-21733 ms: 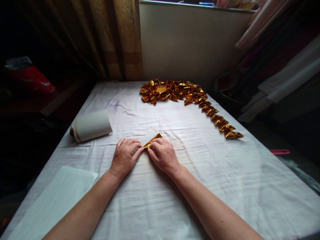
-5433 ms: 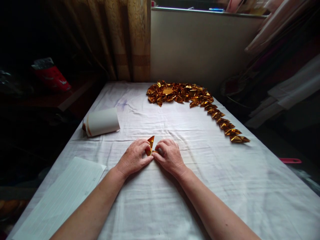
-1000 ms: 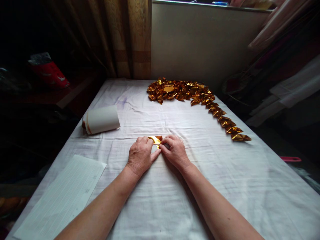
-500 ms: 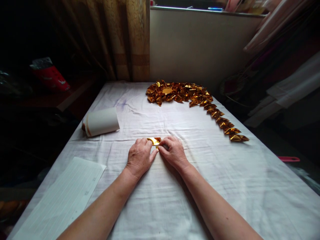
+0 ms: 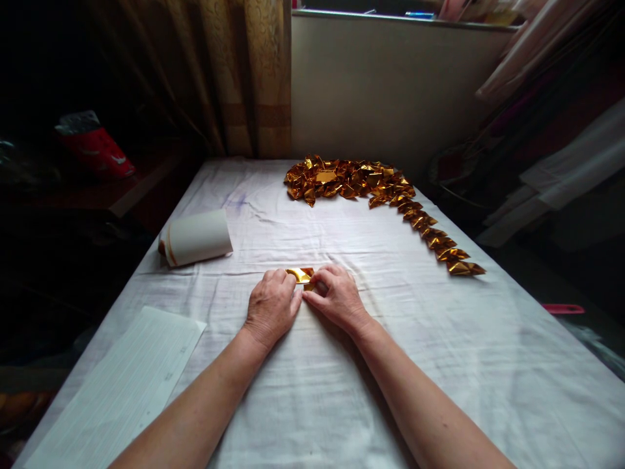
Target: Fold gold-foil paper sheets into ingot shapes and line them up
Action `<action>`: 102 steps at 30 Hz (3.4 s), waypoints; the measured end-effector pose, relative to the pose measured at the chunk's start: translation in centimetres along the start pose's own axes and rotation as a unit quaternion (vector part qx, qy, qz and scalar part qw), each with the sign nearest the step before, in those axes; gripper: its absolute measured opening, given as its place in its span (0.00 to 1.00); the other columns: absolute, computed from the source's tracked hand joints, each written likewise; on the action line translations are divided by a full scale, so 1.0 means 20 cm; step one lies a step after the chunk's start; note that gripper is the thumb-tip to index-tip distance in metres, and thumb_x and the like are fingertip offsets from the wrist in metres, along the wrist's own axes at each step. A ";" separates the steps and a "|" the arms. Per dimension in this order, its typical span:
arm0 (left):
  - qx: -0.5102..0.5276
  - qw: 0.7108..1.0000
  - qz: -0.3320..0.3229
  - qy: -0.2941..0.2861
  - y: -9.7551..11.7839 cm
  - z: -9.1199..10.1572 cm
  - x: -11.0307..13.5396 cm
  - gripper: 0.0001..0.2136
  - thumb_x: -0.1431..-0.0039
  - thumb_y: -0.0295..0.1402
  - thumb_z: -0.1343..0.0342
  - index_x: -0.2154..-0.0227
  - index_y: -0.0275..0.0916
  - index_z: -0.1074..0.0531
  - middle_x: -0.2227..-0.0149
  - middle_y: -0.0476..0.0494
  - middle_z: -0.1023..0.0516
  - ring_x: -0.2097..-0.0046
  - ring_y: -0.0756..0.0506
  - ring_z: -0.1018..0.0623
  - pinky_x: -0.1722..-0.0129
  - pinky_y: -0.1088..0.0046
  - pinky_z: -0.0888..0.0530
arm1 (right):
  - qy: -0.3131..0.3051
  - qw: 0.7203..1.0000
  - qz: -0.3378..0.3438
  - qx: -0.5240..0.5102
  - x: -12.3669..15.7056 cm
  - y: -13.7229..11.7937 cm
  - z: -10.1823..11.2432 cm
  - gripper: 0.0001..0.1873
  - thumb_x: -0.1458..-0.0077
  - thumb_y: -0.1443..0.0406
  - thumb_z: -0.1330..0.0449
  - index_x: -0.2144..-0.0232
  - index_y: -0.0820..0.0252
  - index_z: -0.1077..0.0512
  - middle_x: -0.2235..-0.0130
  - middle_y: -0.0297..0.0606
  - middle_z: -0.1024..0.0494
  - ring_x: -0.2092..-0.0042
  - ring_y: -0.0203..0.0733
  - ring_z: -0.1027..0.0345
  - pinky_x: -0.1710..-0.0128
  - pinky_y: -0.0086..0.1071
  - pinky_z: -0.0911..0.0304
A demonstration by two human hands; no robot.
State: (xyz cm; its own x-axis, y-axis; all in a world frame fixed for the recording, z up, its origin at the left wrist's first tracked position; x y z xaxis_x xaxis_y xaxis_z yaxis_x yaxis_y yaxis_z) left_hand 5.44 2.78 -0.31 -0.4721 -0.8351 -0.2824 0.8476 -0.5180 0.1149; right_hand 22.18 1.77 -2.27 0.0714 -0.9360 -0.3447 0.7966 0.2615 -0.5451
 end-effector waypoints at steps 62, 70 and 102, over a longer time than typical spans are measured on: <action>0.132 0.978 -0.148 -0.058 -0.34 0.09 0.01 0.05 0.39 0.38 0.41 0.66 0.44 0.25 0.59 0.48 0.20 0.55 0.44 0.23 0.49 0.63 0.31 | -0.068 0.988 0.136 0.006 0.00 -0.04 0.03 0.10 0.47 0.62 0.34 0.61 0.54 0.24 0.52 0.37 0.22 0.52 0.45 0.32 0.49 0.42 0.38; 0.102 0.983 -0.155 -0.015 -0.32 0.08 0.02 0.10 0.34 0.40 0.48 0.64 0.42 0.26 0.62 0.45 0.19 0.58 0.44 0.22 0.48 0.60 0.31 | -0.067 0.989 0.133 0.016 0.00 -0.04 0.03 0.10 0.46 0.62 0.34 0.60 0.54 0.24 0.52 0.38 0.22 0.52 0.45 0.32 0.49 0.42 0.39; 0.122 0.985 -0.116 0.044 -0.32 0.03 0.06 0.10 0.35 0.33 0.50 0.60 0.42 0.23 0.55 0.44 0.18 0.54 0.43 0.21 0.51 0.61 0.26 | -0.046 0.989 0.141 0.027 0.00 -0.05 -0.01 0.08 0.40 0.66 0.41 0.59 0.54 0.25 0.51 0.37 0.21 0.52 0.44 0.31 0.50 0.40 0.40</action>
State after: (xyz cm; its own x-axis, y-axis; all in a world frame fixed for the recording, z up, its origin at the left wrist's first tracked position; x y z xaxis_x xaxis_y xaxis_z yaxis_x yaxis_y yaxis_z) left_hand -0.66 4.94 -0.75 -0.6149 -0.6753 -0.4073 0.6312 -0.7311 0.2591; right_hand 21.25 1.57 -1.75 0.3482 -0.8458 -0.4042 0.7679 0.5046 -0.3946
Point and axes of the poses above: each hand's wrist, its own x-axis away from the middle knuckle, its own z-axis out of the back of the hand, y = z × x, the point moved 1 cm from there along -x, towards the middle knuckle
